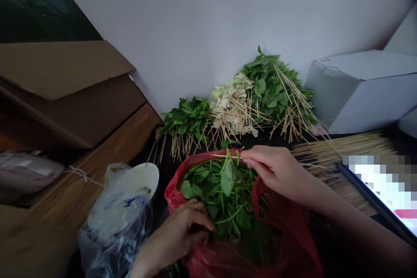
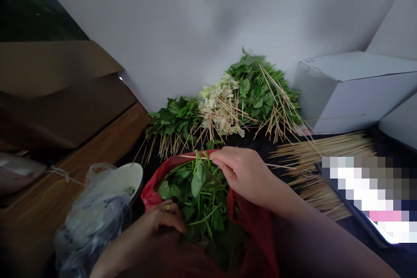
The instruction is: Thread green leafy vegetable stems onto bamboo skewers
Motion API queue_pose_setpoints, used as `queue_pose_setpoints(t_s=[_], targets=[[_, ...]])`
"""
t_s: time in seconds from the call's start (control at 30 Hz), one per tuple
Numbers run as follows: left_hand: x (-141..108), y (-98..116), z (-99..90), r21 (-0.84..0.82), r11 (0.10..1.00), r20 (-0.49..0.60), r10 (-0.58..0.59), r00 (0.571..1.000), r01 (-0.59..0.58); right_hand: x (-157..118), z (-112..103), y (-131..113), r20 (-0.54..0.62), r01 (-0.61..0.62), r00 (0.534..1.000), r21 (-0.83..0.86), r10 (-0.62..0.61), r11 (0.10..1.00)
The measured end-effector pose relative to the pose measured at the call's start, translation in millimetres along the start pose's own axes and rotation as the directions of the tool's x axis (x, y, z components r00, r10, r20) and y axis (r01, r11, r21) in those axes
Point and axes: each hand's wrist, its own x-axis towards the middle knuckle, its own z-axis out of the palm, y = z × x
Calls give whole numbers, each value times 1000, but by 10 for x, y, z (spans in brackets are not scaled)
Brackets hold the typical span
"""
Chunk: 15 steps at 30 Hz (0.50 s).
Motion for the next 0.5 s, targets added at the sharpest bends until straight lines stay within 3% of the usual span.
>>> queue_pose_setpoints(t_s=[0.07,0.1,0.17,0.23,0.3,0.4,0.43,0.5], targets=[[59,-4,-12,-56,998,49,-12,999,15,-1,8,-1,7,0,1000,-5,0,1000],[92,-6,-31,-98,995,22,-16,1000,18,-2,9,0,10,-1,1000,-5,1,1000],[147,-6,-80,-211,977,-137,-31,990,2,-2,3,5,10,-5,1000,2,5,1000],[185,-7,-111,-352,936,-318,-96,943,-23,0,-7,8,3,-8,1000,9,8,1000],[219,-12,-109,-518,854,-441,-212,872,-54,4,-19,5,-6,-6,1000,12,6,1000],[304,-15,-64,-725,655,-546,-356,759,-214,7,-32,-6,-9,-6,1000,13,6,1000],[341,-11,-47,-764,587,-552,-380,742,-268,8,-35,-8,-9,-5,1000,14,5,1000],[417,2,-12,-816,487,-526,-407,747,-310,9,-36,-9,-10,-3,1000,15,4,1000]])
